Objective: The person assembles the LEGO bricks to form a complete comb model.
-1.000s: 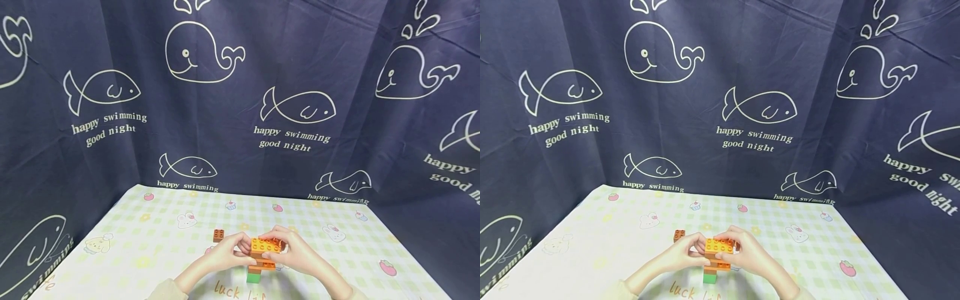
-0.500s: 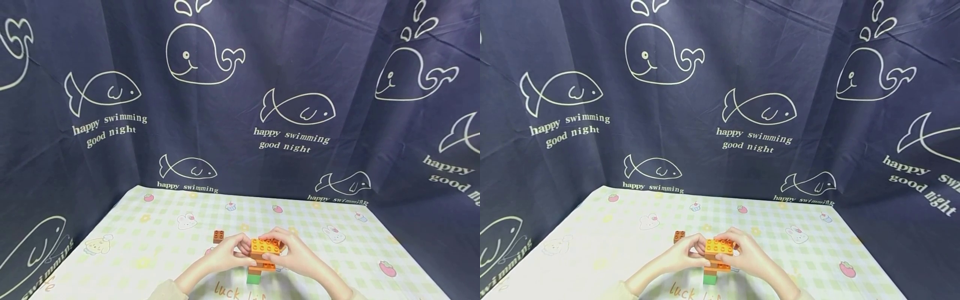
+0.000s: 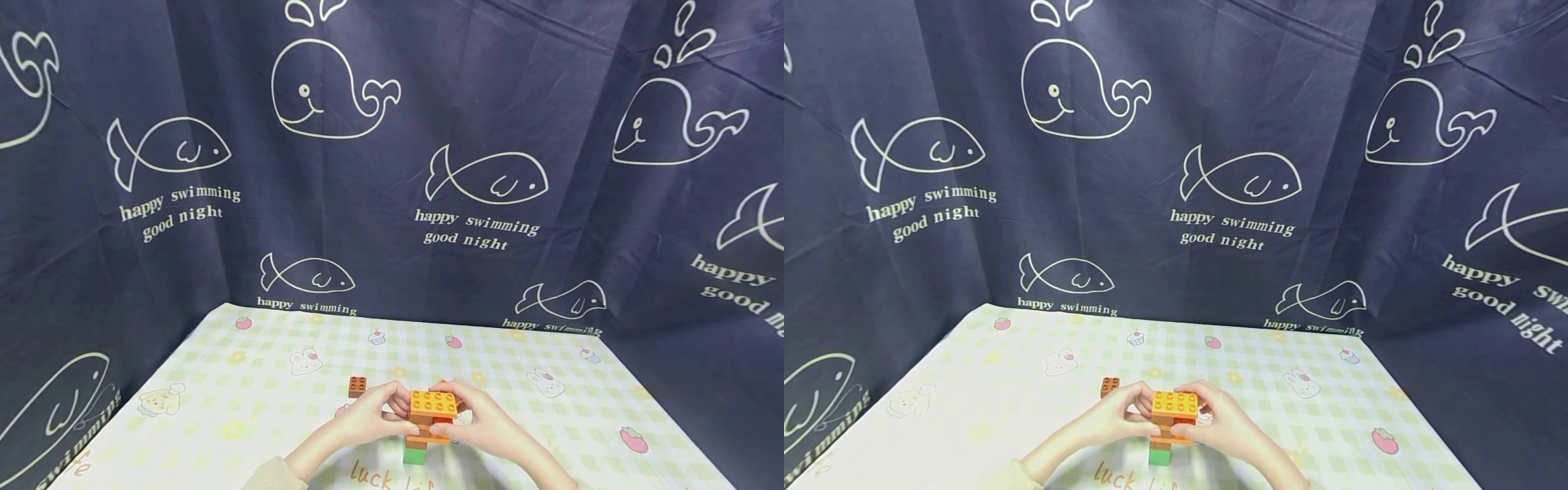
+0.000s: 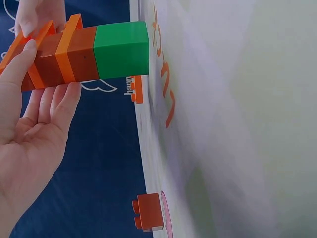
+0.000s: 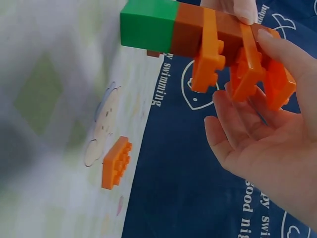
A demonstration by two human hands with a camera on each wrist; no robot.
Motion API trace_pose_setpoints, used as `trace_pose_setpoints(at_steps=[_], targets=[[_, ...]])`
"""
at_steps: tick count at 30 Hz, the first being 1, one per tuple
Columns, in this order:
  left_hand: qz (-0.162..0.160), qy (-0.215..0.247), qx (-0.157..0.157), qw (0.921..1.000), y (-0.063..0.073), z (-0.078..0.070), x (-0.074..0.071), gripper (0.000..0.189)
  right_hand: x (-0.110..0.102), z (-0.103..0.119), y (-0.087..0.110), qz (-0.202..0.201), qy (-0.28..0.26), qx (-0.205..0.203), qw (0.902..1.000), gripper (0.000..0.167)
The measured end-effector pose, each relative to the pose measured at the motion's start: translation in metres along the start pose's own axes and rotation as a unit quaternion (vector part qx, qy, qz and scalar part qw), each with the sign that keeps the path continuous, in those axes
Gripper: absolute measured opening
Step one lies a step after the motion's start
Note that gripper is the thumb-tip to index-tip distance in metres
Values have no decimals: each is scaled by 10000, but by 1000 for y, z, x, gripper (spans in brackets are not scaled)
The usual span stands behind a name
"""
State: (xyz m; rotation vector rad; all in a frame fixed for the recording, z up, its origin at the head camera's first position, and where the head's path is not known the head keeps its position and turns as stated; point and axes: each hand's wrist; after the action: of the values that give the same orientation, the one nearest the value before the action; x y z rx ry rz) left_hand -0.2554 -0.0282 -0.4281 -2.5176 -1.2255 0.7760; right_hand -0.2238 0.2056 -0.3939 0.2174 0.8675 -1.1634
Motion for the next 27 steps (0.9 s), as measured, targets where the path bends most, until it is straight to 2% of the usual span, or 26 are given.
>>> trace_pose_setpoints(at_steps=[11,15,21,27], targets=[[13,-18,-11,10000,0,0,0,30,5,-5,1,277,-337,495,9978,37],[10,-68,33,10000,-1,1,0,30,7,-7,1,361,-520,467,9969,34],[25,-53,18,10000,-1,2,0,30,14,-13,1,354,-546,198,9977,35],[16,-37,-47,10000,0,2,0,30,19,-18,1,361,-693,337,9964,33]])
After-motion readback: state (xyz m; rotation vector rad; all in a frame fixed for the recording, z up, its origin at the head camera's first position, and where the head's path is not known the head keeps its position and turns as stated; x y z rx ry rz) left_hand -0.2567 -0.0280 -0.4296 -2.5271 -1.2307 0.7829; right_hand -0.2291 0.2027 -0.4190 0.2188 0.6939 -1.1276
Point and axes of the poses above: each hand's wrist, its own y-axis away from the middle knuckle, its own x-axis out of the palm, z = x × y, and after that the axes turned 11 degrees about x, right-handed
